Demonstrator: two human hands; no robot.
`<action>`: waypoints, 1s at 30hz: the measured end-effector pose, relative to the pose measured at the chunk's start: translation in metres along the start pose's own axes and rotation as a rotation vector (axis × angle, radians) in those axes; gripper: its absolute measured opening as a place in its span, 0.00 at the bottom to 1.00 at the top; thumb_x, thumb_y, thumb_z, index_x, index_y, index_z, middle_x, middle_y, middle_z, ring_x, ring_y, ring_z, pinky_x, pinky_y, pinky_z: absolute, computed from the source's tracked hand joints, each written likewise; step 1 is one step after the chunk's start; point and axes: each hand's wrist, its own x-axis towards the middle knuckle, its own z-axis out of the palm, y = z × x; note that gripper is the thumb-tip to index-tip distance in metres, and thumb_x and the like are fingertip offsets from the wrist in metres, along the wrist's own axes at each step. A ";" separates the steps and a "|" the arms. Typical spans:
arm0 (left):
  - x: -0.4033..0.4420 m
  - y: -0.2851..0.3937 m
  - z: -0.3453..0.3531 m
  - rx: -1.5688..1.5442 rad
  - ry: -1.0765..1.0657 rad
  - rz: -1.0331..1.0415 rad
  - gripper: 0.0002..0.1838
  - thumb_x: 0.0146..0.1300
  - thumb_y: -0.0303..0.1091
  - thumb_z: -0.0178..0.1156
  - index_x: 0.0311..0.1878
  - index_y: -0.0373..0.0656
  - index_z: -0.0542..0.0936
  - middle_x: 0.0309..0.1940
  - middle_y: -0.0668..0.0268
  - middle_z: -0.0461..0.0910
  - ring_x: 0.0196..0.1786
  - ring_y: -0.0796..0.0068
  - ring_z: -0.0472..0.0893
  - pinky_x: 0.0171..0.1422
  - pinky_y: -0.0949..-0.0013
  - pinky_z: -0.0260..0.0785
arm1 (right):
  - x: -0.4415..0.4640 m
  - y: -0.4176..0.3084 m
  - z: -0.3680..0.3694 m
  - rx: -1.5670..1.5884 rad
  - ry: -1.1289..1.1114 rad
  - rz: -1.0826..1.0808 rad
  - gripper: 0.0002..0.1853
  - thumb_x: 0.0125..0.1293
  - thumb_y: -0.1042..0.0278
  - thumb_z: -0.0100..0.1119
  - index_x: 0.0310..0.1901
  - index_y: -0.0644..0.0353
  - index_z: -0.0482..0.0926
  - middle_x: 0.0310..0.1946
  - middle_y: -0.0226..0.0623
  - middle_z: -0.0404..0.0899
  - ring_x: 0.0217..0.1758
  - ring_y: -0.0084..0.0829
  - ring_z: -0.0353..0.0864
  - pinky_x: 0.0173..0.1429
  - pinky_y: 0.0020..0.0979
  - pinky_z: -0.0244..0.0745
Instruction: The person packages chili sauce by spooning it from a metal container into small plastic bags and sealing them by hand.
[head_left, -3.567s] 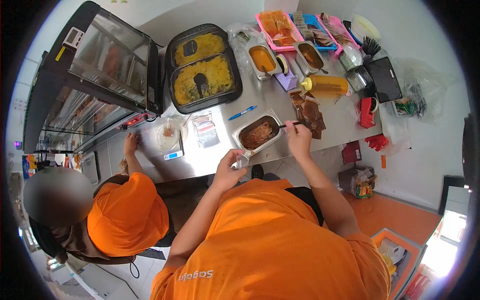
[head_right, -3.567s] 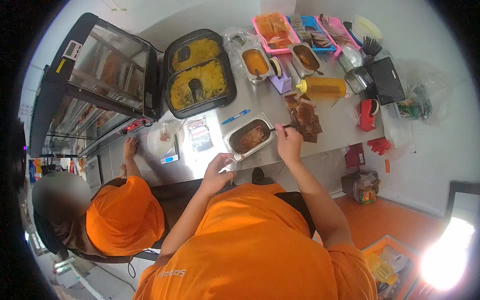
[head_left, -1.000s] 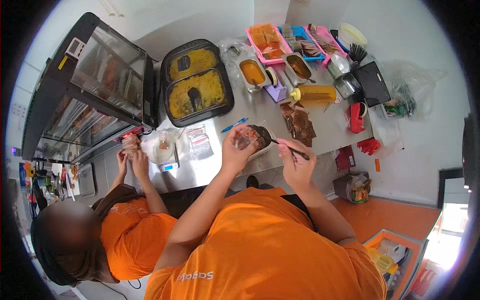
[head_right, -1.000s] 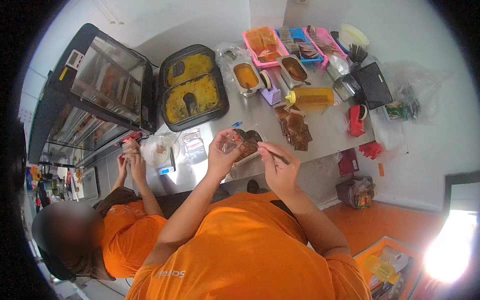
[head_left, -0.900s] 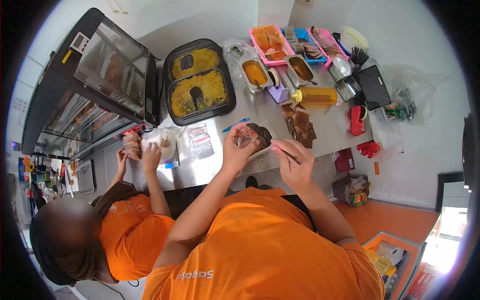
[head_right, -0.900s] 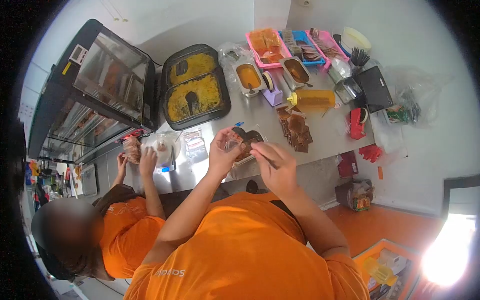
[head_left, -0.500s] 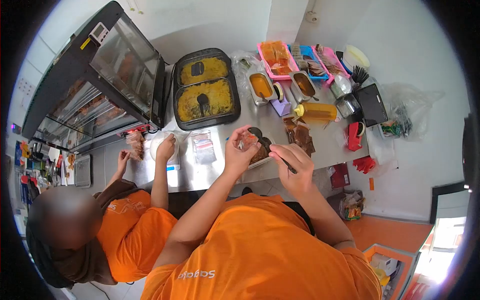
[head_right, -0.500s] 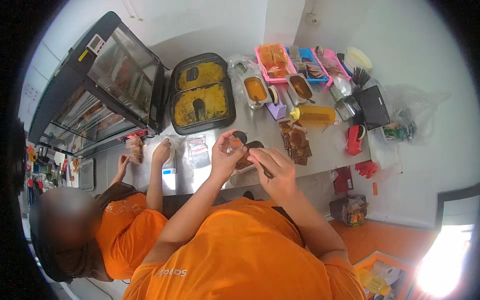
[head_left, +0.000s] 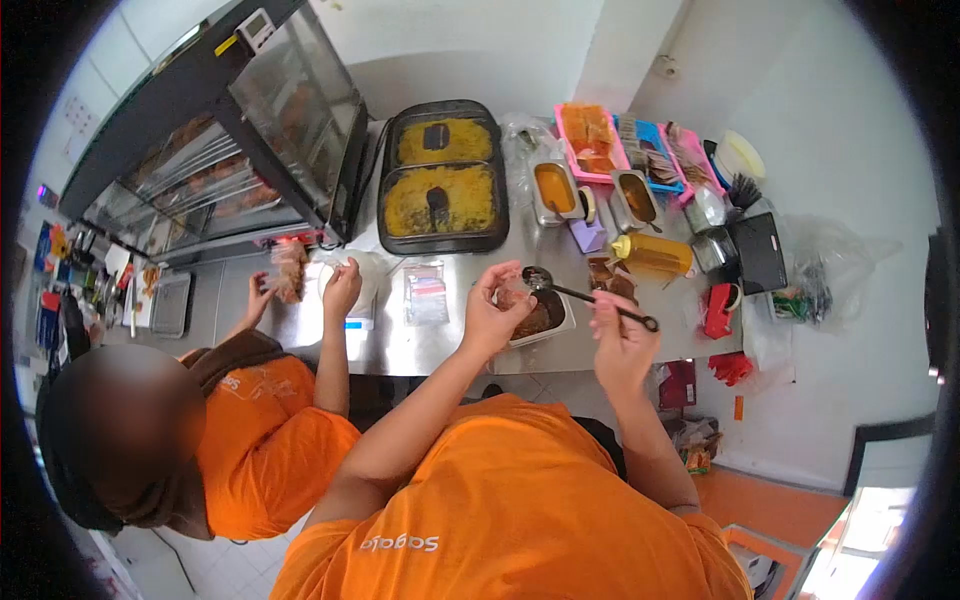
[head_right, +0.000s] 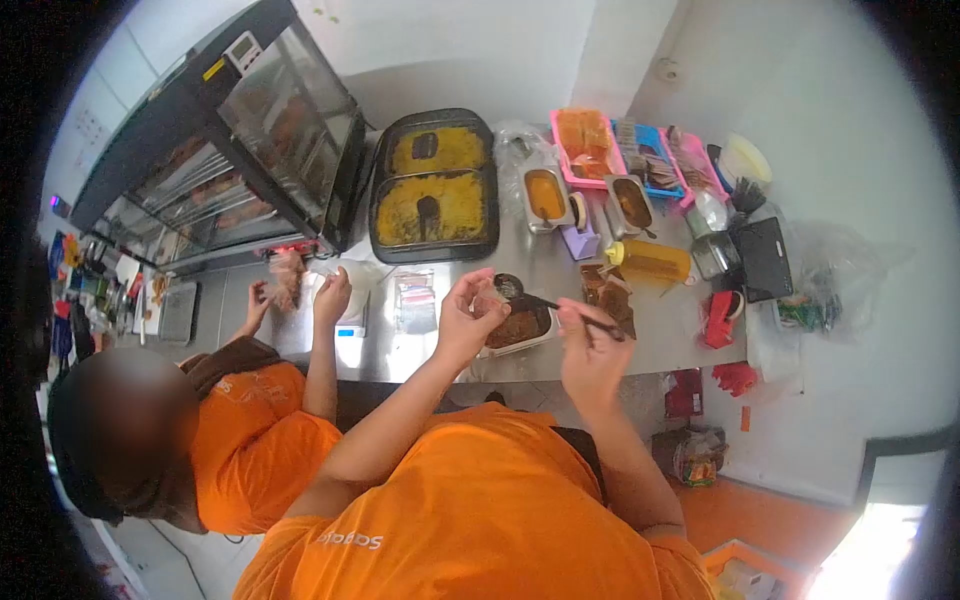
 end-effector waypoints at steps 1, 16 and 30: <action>-0.002 -0.002 -0.004 -0.010 0.007 -0.005 0.33 0.62 0.22 0.76 0.70 0.42 0.77 0.56 0.67 0.83 0.51 0.81 0.80 0.58 0.73 0.73 | 0.001 0.012 -0.002 0.017 0.024 0.025 0.12 0.80 0.69 0.65 0.48 0.73 0.90 0.39 0.34 0.92 0.36 0.20 0.85 0.41 0.27 0.81; -0.037 -0.092 -0.155 1.225 0.932 0.010 0.34 0.57 0.32 0.79 0.66 0.39 0.79 0.54 0.55 0.85 0.63 0.48 0.79 0.71 0.47 0.70 | 0.002 0.200 0.015 -0.225 -0.311 0.212 0.18 0.77 0.59 0.68 0.42 0.70 0.90 0.28 0.37 0.89 0.29 0.24 0.85 0.37 0.31 0.78; 0.080 -0.114 -0.166 1.634 0.091 -0.208 0.22 0.60 0.50 0.77 0.53 0.50 0.85 0.58 0.57 0.81 0.62 0.52 0.82 0.58 0.39 0.76 | 0.002 0.204 -0.024 -0.202 -0.272 0.488 0.29 0.70 0.72 0.73 0.69 0.62 0.73 0.39 0.35 0.88 0.37 0.21 0.81 0.42 0.27 0.77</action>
